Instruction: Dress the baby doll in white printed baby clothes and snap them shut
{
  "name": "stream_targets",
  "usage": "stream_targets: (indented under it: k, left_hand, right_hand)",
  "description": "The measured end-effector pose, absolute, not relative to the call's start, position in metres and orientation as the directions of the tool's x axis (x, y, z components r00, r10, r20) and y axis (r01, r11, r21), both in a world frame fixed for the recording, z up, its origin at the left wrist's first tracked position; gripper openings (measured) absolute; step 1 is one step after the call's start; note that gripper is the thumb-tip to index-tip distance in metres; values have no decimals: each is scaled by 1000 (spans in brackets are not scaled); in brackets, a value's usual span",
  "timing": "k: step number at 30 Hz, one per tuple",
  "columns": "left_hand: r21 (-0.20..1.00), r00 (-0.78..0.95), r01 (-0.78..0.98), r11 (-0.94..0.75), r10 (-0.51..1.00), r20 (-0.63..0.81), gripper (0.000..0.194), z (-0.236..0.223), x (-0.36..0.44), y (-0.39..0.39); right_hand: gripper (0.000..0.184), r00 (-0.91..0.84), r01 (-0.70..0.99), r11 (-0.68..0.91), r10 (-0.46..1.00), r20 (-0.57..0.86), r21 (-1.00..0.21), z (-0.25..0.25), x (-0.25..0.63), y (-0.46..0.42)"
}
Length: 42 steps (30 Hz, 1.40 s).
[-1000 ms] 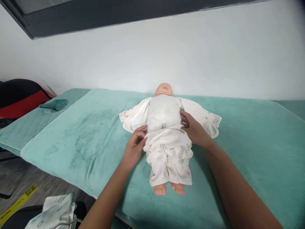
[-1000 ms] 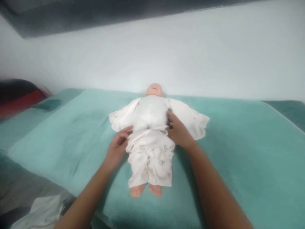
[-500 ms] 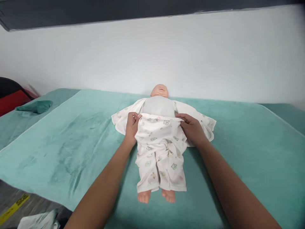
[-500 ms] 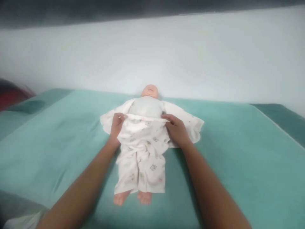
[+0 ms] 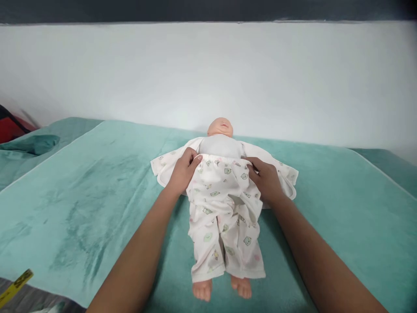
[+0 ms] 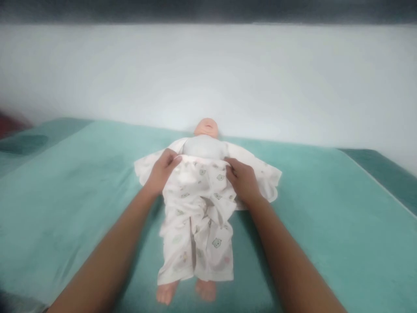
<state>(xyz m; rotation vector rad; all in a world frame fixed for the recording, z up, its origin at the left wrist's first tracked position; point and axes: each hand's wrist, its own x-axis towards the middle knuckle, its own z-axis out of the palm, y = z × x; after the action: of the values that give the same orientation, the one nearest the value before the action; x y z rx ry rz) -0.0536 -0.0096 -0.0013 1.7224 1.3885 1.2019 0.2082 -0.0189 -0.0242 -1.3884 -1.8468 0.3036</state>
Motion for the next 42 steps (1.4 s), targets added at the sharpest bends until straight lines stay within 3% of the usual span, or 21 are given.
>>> stream_targets:
  k: [3, 8, 13, 19, 23, 27, 30, 34, 38, 42]
  left_hand:
    - [841, -34, 482, -246, 954, 298, 18, 3, -46, 16]
    - [876, -102, 451, -171, 965, 241, 19, -10, -41, 51]
    - [897, -21, 410, -165, 982, 190, 17, -10, -47, 45]
    - [780, 115, 566, -269, 962, 248, 32, 17, -50, 30]
    - [729, 122, 623, -283, 956, 267, 37, 19, -46, 28]
    - [764, -47, 610, -210, 953, 300, 35, 9, -44, 35]
    - [804, -172, 581, -127, 946, 273, 37, 1, -46, 43]
    - [844, -267, 532, -60, 934, 235, 33, -7, -47, 48]
    - [821, -211, 551, -152, 926, 313, 15, -12, -44, 45]
    - [782, -188, 605, -149, 928, 321, 12, -17, -47, 38]
  right_hand:
    - [28, 17, 707, 253, 928, 373, -661, -16, 205, 10]
    - [22, 99, 476, 152, 970, 224, -866, -17, 198, 48]
    - [15, 5, 287, 230, 970, 241, -930, -26, 195, 34]
    - [16, -79, 375, 504, 853, 515, -778, -16, 189, 25]
    - [25, -99, 477, 417, 900, 424, -773, -7, 187, 39]
    - [30, -86, 706, 319, 925, 370, -632, 8, 182, 57]
    - [28, -73, 764, 277, 935, 348, -583, 16, 176, 72]
    - [26, 14, 729, 174, 963, 269, -662, 10, 172, 81]
    - [30, 111, 616, 118, 966, 234, -779, -6, 178, 72]
    - [36, 186, 527, 56, 966, 179, -848, -16, 182, 57]
